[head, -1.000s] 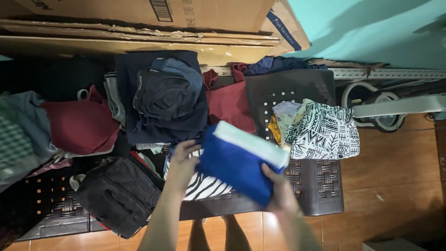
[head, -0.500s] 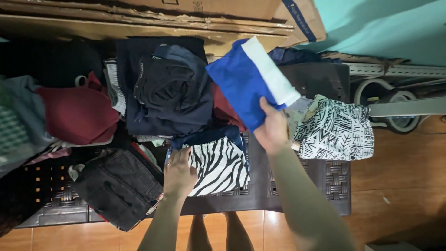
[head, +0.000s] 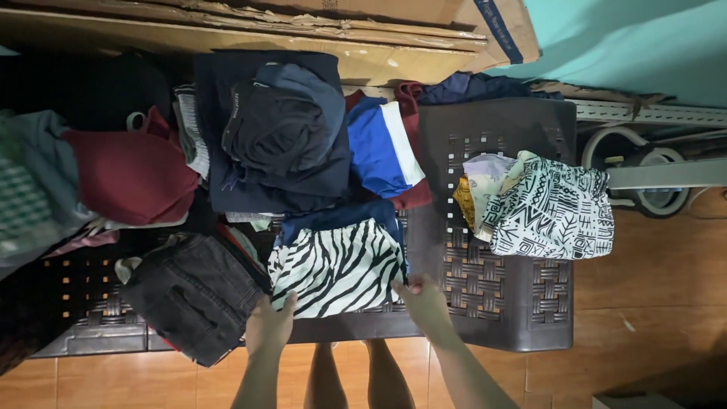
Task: Sort various items of clothing from a pile onto different stacks on a bench.
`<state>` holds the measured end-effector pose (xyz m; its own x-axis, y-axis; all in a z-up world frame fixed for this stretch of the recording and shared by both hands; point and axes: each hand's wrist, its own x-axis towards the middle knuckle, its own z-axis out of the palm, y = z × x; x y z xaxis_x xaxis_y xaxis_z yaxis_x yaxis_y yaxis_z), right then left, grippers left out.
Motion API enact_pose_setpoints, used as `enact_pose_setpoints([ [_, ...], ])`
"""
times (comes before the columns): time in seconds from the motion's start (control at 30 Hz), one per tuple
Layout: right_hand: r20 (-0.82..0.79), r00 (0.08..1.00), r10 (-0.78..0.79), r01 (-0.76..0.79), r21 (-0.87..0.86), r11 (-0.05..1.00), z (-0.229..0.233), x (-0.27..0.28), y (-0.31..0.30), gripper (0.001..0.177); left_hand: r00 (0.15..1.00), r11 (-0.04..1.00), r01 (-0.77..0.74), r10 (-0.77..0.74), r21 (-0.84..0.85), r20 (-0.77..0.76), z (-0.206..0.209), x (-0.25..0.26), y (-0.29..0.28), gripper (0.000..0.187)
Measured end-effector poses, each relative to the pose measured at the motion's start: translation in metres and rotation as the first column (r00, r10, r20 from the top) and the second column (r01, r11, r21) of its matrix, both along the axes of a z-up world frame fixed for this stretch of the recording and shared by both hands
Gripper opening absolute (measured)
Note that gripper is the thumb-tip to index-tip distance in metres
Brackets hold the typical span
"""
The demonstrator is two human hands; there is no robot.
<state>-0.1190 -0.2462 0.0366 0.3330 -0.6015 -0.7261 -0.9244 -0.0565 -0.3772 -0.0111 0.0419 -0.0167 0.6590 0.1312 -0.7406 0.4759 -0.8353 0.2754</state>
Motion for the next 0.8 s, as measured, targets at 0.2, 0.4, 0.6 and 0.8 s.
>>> enact_pose_setpoints([
  [0.2,0.076,0.950,-0.302,0.278,0.232,0.932,0.000,-0.002,-0.005,0.033,0.901,0.912,-0.393,0.357,-0.115,-0.247,0.066,0.014,-0.027,0.051],
  [0.4,0.372,0.704,0.604,-0.336,-0.574,0.746,0.082,0.022,0.015,0.077,0.673,0.304,-0.618,0.681,-0.725,-0.289,0.091,0.000,-0.057,0.040],
  [0.6,0.289,0.314,-0.904,0.221,0.904,0.366,0.061,0.054,0.026,0.052,0.770,0.201,-0.584,0.445,-0.786,-0.457,0.191,0.034,-0.170,0.049],
  [0.8,0.617,0.668,-0.416,0.350,0.232,0.907,0.043,0.053,-0.119,0.036,0.902,0.223,-0.331,0.362,-0.917,-0.237,0.140,0.069,-0.175,0.037],
])
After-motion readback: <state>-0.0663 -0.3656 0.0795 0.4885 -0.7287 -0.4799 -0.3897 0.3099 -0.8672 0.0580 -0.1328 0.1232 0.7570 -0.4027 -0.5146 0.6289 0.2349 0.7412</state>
